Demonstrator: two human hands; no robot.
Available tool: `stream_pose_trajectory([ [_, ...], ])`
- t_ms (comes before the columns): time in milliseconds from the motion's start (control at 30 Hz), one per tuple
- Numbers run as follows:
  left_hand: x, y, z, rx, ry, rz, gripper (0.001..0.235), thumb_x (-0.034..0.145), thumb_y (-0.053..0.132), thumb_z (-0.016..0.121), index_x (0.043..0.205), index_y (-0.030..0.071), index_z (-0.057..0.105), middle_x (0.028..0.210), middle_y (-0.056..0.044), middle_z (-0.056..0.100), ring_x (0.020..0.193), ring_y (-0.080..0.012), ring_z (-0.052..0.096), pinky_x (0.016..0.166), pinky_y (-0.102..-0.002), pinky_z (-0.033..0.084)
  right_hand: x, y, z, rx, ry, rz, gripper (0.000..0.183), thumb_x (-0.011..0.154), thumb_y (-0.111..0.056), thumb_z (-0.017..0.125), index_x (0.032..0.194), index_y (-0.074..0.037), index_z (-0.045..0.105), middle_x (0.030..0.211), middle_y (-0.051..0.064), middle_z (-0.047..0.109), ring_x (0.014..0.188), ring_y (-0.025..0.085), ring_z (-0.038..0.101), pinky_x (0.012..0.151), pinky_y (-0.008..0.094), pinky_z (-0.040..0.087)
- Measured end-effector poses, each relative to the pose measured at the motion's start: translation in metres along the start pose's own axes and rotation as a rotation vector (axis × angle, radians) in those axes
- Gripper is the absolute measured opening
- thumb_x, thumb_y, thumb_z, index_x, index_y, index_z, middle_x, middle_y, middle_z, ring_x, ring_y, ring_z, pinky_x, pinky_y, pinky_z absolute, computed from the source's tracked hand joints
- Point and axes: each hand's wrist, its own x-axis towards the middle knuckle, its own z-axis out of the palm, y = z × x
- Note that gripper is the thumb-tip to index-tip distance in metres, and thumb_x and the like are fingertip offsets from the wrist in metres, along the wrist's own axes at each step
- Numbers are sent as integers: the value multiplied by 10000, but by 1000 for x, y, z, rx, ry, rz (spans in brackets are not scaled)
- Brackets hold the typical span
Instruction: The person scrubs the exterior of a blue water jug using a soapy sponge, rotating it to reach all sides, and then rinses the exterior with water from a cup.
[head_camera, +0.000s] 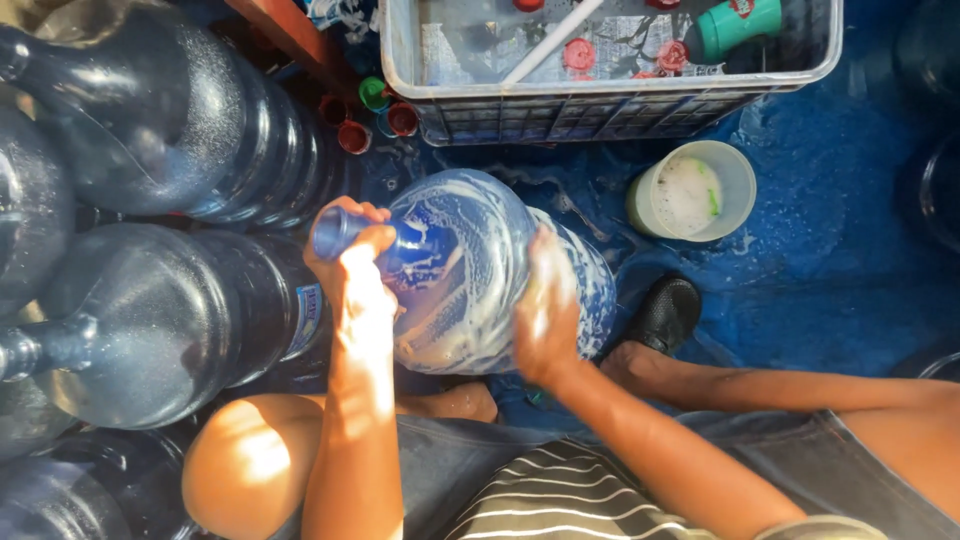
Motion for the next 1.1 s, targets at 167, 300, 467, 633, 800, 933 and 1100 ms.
stream_pose_trajectory([
  [167, 0, -15, -16, -110, -261, 116, 355, 582, -4, 715, 904, 31, 569, 756, -131, 631, 859, -253, 704, 830, -320, 528, 59, 102, 10, 250, -312, 642, 395, 1021, -350, 535, 1282, -119, 719, 1322, 137, 676, 1266, 332, 603, 1158, 467, 403],
  [300, 8, -27, -24, -156, -235, 113, 455, 522, 29, 694, 944, 41, 526, 747, -123, 584, 840, -283, 668, 854, -361, 496, 126, 1, -25, 365, -318, 905, 463, 948, -438, 593, 1300, -166, 719, 1377, 119, 668, 1286, 331, 618, 1158, 447, 419],
  [467, 19, -30, -43, -192, -261, 59, 465, 552, 31, 722, 967, 80, 520, 774, -84, 583, 893, -259, 667, 923, -340, 488, 10, 10, -22, 181, -126, 433, 515, 1094, -315, 350, 1532, -93, 506, 1539, 244, 486, 1415, 451, 451, 1200, 534, 321],
  [633, 20, -33, -48, -240, -407, 35, 489, 517, 12, 753, 944, 83, 525, 754, -98, 598, 895, -297, 692, 949, -388, 512, -3, 69, -28, 68, -58, 641, 452, 1115, -259, 373, 1469, -64, 575, 1476, 302, 500, 1380, 478, 451, 1196, 540, 316],
  [800, 19, -31, -38, -282, -614, 93, 416, 556, -5, 786, 897, 24, 550, 747, -150, 633, 865, -334, 707, 1035, -422, 525, 99, 74, -3, 595, -353, 344, 351, 1076, -292, 444, 1081, -154, 766, 1114, 44, 751, 1127, 244, 703, 1098, 389, 472],
  [933, 22, -32, -45, -269, -607, 119, 409, 571, 9, 801, 893, 30, 550, 743, -136, 635, 852, -311, 706, 1026, -419, 542, 101, 90, -1, 594, -556, 634, 294, 1030, -381, 500, 1057, -249, 761, 1100, -55, 752, 1071, 100, 672, 1037, 331, 479],
  [1100, 22, -37, -45, -223, -468, 126, 402, 590, -23, 758, 917, 33, 531, 716, -143, 600, 808, -329, 695, 937, -435, 557, 26, 159, -23, 274, -481, 1109, 432, 953, -473, 573, 1300, -270, 730, 1374, -2, 666, 1360, 211, 559, 1199, 373, 363],
])
